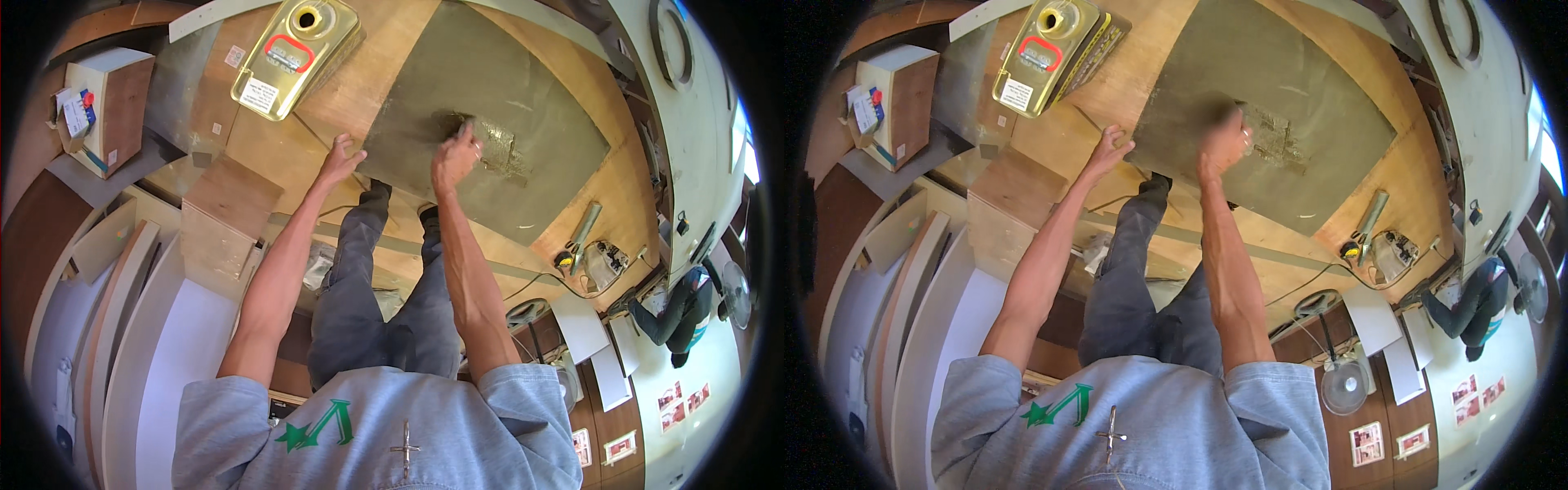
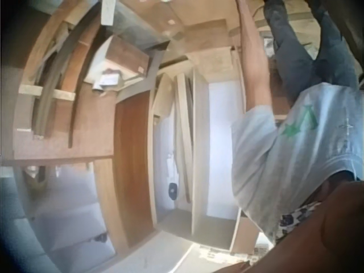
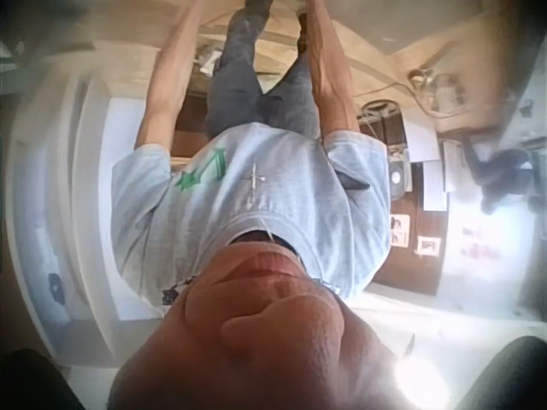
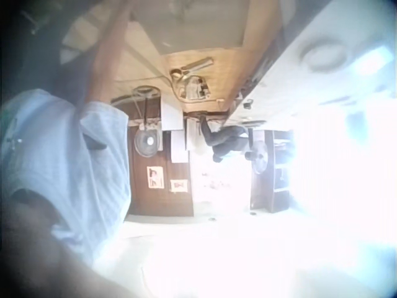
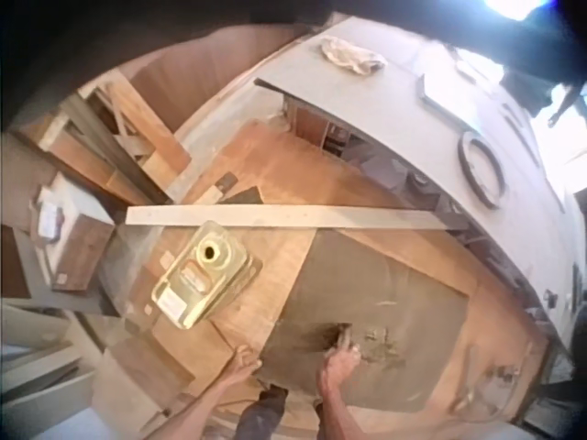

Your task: The person applies adhesive from a tin to a metal sheet using a spreader, smooths it across the surface, and then uses a cloth to wipe down the inside of a closet.

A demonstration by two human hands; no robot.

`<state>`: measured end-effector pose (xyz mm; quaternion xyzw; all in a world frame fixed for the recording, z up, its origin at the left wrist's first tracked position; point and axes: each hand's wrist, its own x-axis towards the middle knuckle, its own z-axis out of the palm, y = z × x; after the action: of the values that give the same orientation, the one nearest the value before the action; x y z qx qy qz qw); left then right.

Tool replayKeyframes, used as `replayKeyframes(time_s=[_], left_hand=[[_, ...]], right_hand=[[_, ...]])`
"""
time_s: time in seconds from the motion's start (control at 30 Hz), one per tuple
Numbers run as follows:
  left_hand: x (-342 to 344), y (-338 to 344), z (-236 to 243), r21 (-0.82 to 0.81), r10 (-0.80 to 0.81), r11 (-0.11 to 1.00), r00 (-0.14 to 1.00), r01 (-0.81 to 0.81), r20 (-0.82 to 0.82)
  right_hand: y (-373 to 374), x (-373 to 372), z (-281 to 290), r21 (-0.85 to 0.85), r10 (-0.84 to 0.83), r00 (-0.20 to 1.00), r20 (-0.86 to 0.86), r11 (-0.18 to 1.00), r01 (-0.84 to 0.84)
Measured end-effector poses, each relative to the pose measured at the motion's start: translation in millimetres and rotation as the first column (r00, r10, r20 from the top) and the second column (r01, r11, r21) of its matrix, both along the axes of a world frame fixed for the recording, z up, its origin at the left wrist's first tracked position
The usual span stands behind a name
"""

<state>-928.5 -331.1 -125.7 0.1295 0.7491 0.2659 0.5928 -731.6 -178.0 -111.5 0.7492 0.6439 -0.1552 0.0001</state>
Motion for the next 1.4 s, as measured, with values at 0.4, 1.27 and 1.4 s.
replayKeyframes(time_s=[0.4, 1.27, 1.4], left_hand=[[6.0, 46.7, 53.9, 0.044, -0.069, 0.997, 0.927, 0.056, 0.370], [3.2, 30.3, 86.4, 0.125, 0.080, 0.968, 0.740, -0.217, 0.668], [8.6, 35.2, 87.7, 0.070, 0.124, 0.976, 0.787, -0.208, 0.605]], right_hand=[[15.2, -3.8, 62.3, -0.082, 0.436, 0.879, -0.194, 0.885, -0.458], [56.1, -51.7, 140.7, -0.163, 0.234, 0.679, -0.696, 0.869, -0.467], [30.9, 6.1, 144.7, -0.043, 0.355, 0.831, -0.428, 0.910, -0.411]])
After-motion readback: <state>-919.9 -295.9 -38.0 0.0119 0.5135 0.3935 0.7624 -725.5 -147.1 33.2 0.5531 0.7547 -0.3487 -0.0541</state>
